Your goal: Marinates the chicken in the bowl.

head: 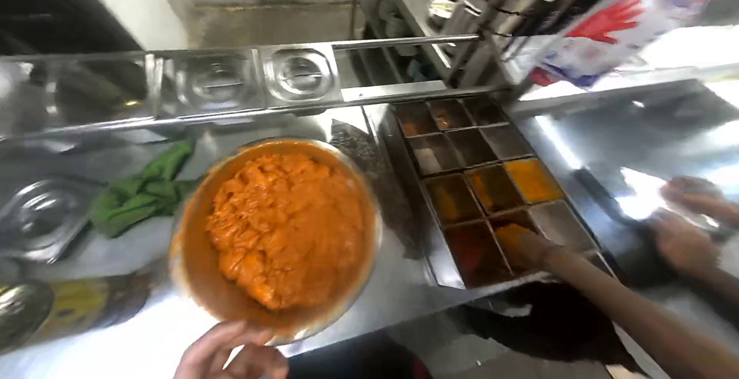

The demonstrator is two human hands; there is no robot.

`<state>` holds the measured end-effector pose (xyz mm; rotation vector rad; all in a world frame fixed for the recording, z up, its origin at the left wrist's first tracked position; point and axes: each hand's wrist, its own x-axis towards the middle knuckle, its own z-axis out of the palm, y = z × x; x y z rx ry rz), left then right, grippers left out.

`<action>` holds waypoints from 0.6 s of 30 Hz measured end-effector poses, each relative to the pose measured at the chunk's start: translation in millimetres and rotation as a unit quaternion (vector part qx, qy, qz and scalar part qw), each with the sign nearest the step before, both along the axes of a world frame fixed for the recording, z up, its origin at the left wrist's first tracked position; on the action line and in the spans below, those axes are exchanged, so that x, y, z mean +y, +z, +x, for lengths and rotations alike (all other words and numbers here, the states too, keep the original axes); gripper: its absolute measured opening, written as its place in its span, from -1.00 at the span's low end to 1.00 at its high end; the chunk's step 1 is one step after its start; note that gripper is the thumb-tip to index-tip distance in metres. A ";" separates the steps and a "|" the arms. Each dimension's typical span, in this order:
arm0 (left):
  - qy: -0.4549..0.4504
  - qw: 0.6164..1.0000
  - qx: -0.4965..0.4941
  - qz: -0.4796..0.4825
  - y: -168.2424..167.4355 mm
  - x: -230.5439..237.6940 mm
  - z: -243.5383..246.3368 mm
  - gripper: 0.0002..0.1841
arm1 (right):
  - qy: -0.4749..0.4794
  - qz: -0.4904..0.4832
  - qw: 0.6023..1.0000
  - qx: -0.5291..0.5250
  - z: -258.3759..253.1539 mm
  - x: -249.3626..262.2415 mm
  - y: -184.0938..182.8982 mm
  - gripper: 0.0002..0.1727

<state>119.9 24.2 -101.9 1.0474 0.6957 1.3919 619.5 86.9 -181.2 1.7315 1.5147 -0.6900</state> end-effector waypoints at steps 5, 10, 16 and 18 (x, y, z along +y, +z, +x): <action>0.032 0.999 -0.013 0.005 -5.6 -3.0 -8.5 -0.59 | -0.034 0.146 0.988 -0.037 22.9 1.8 31.7 -0.74; 0.065 0.997 -0.016 0.024 -8.5 0.1 -31.1 -0.59 | 0.007 0.319 0.929 0.186 -35.0 17.5 103.1 -0.89; 0.083 0.995 -0.054 0.026 -4.0 5.2 -57.2 -0.61 | 0.234 0.462 0.771 0.371 -246.8 83.9 124.2 -0.87; 0.100 0.994 -0.037 0.039 -1.7 1.1 -78.0 -0.61 | 0.238 0.474 0.797 0.288 -271.7 106.4 139.6 -0.89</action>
